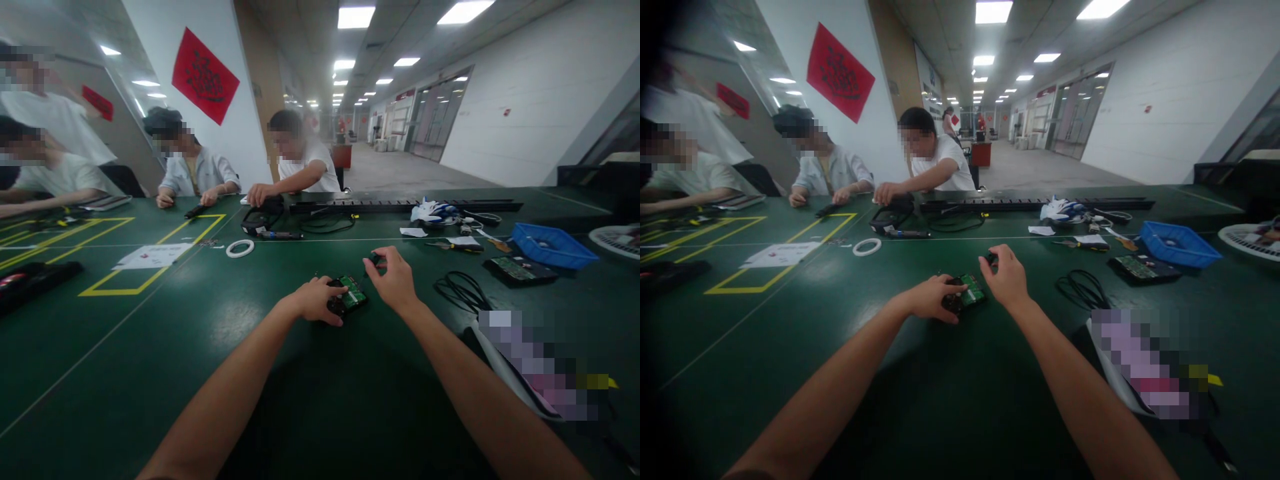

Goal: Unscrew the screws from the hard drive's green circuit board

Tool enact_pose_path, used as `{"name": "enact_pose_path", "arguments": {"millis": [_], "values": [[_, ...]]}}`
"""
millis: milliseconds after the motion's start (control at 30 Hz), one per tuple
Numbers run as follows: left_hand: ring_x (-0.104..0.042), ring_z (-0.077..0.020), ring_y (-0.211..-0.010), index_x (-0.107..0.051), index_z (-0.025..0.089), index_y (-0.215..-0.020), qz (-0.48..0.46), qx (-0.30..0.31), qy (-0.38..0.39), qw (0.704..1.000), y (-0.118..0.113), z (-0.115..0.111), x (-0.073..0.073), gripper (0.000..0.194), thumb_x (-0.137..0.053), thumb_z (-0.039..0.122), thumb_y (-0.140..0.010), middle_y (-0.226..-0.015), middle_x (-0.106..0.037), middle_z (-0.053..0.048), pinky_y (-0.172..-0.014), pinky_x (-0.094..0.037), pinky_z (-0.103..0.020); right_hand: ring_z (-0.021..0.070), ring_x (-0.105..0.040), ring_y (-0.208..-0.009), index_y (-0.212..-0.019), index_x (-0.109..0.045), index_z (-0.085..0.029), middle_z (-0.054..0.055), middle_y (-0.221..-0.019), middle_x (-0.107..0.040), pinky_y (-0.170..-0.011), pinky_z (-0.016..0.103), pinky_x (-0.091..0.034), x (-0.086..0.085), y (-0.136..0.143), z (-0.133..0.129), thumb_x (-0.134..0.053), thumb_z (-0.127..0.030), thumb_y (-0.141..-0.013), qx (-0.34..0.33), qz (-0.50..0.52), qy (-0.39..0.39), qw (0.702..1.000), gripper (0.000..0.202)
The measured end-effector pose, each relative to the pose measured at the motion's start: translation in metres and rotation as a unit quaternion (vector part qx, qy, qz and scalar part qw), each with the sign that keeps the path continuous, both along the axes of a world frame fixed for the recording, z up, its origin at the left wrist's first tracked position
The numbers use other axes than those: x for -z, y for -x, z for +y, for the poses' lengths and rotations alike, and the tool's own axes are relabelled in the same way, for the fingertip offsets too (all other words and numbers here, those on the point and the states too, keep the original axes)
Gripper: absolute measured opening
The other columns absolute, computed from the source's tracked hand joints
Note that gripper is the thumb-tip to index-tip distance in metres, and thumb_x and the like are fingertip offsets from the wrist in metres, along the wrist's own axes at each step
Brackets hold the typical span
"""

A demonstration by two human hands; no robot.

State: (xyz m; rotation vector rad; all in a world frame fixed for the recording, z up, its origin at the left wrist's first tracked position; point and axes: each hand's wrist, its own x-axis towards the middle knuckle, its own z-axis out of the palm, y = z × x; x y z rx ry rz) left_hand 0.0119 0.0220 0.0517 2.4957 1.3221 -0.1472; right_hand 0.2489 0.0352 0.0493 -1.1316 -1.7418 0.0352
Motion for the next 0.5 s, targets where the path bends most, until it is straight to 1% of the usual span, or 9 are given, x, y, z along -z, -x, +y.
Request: {"name": "enact_pose_path", "arguments": {"millis": [100,200,333,400,500], "values": [[-0.042,-0.0402,-0.130,-0.033,0.038,-0.152,-0.002,0.002,-0.002,1.000,0.0004,-0.0002,-0.0002,0.102,-0.069,0.077,-0.064,-0.153,-0.031,-0.011,-0.104,-0.038,-0.048,0.0217,-0.066,-0.080,-0.110,-0.055,-0.021,0.011,-0.107,-0.065,-0.072,0.038,-0.057,-0.0016,0.0007,-0.0014,-0.054,-0.038,-0.093,-0.009,-0.006,-0.006,1.000,0.025],[-0.041,-0.0410,-0.131,-0.033,0.039,-0.152,-0.004,0.003,-0.001,1.000,0.0006,0.0008,0.0008,0.102,-0.069,0.078,-0.064,-0.154,-0.030,-0.011,-0.104,-0.038,-0.049,0.0224,-0.066,-0.082,-0.111,-0.055,-0.020,0.012,-0.108,-0.065,-0.073,0.039,-0.057,-0.0014,0.0005,-0.0005,-0.055,-0.038,-0.092,-0.005,-0.001,-0.010,1.000,0.026],[-0.039,-0.0417,-0.132,-0.033,0.038,-0.152,-0.002,0.002,0.000,1.000,0.0006,0.0015,0.0013,0.103,-0.069,0.078,-0.063,-0.155,-0.029,-0.010,-0.105,-0.037,-0.050,0.0214,-0.065,-0.074,-0.108,-0.055,-0.020,0.009,-0.097,-0.066,-0.070,0.039,-0.057,0.0010,-0.0006,0.0012,-0.057,-0.043,-0.092,0.009,-0.002,0.000,1.000,0.028],[-0.039,-0.0415,-0.132,-0.033,0.038,-0.152,-0.003,0.005,-0.002,1.000,0.0005,0.0012,0.0008,0.103,-0.069,0.078,-0.064,-0.154,-0.030,-0.011,-0.104,-0.037,-0.049,0.0223,-0.065,-0.075,-0.108,-0.055,-0.020,0.009,-0.095,-0.066,-0.069,0.039,-0.056,0.0012,-0.0007,0.0008,-0.057,-0.045,-0.092,0.012,-0.011,-0.003,1.000,0.029],[-0.040,-0.0411,-0.132,-0.033,0.038,-0.152,-0.004,0.007,-0.004,1.000,0.0002,0.0006,-0.0001,0.102,-0.068,0.078,-0.065,-0.154,-0.030,-0.011,-0.104,-0.038,-0.049,0.0234,-0.065,-0.081,-0.112,-0.056,-0.021,0.011,-0.102,-0.064,-0.074,0.040,-0.056,-0.0002,-0.0001,-0.0011,-0.054,-0.042,-0.094,0.007,-0.030,-0.016,0.999,0.028]]}}
